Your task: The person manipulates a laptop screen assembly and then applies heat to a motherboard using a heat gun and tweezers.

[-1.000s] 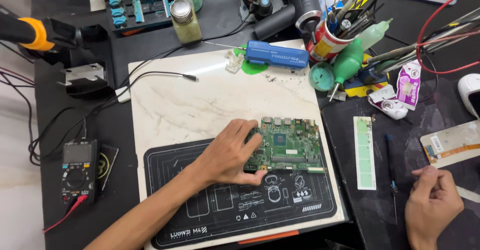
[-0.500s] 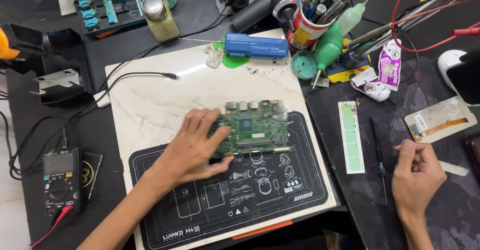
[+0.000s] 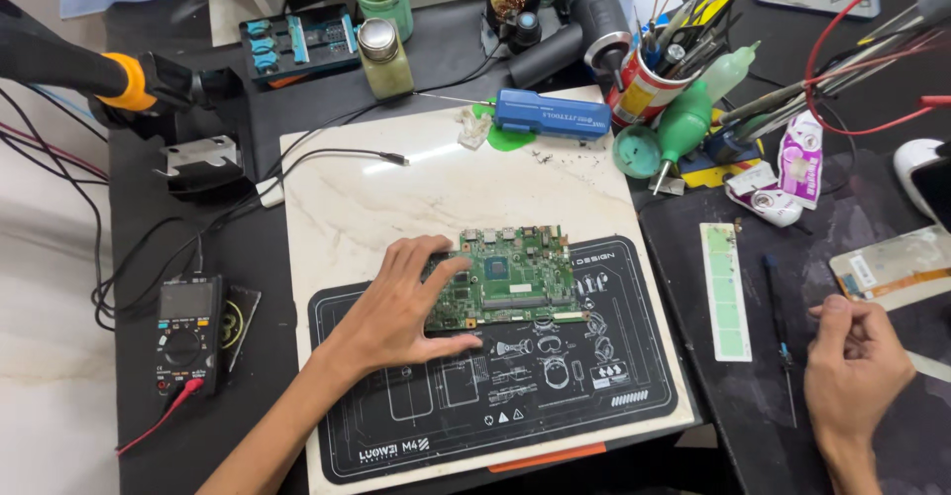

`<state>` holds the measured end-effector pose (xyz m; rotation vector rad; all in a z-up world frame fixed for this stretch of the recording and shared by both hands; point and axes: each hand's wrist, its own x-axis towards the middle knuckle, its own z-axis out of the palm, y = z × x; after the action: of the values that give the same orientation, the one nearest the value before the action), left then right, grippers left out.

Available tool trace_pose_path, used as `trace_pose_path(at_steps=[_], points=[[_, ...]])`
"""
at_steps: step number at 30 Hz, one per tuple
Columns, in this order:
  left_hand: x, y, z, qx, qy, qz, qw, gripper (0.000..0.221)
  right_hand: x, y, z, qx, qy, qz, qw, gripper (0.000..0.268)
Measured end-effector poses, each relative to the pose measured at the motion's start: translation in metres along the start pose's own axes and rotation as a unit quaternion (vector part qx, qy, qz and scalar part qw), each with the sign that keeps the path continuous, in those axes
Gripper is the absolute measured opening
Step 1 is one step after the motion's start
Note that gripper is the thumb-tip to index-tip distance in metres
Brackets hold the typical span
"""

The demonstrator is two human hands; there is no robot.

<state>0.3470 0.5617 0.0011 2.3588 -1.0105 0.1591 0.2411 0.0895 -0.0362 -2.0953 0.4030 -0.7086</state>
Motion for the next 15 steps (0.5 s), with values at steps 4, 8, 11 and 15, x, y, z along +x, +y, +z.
trace_pose_path(at_steps=[4,8,11,15], points=[[-0.004,0.002,0.003,0.045,0.030,0.022,0.998,0.089,-0.001,-0.002,-0.003,-0.023,-0.006,0.007,1.000,0.031],[-0.007,0.001,0.004,0.058,0.062,0.041,0.996,0.089,-0.001,0.010,-0.003,-0.051,0.000,-0.003,0.999,0.032],[-0.012,-0.004,0.009,0.076,0.077,0.043,0.993,0.082,0.004,0.024,-0.005,-0.109,-0.002,-0.031,0.994,0.030],[-0.019,-0.013,0.013,0.039,0.158,0.031,0.986,0.065,0.016,0.045,0.019,-0.140,-0.012,-0.047,0.989,0.028]])
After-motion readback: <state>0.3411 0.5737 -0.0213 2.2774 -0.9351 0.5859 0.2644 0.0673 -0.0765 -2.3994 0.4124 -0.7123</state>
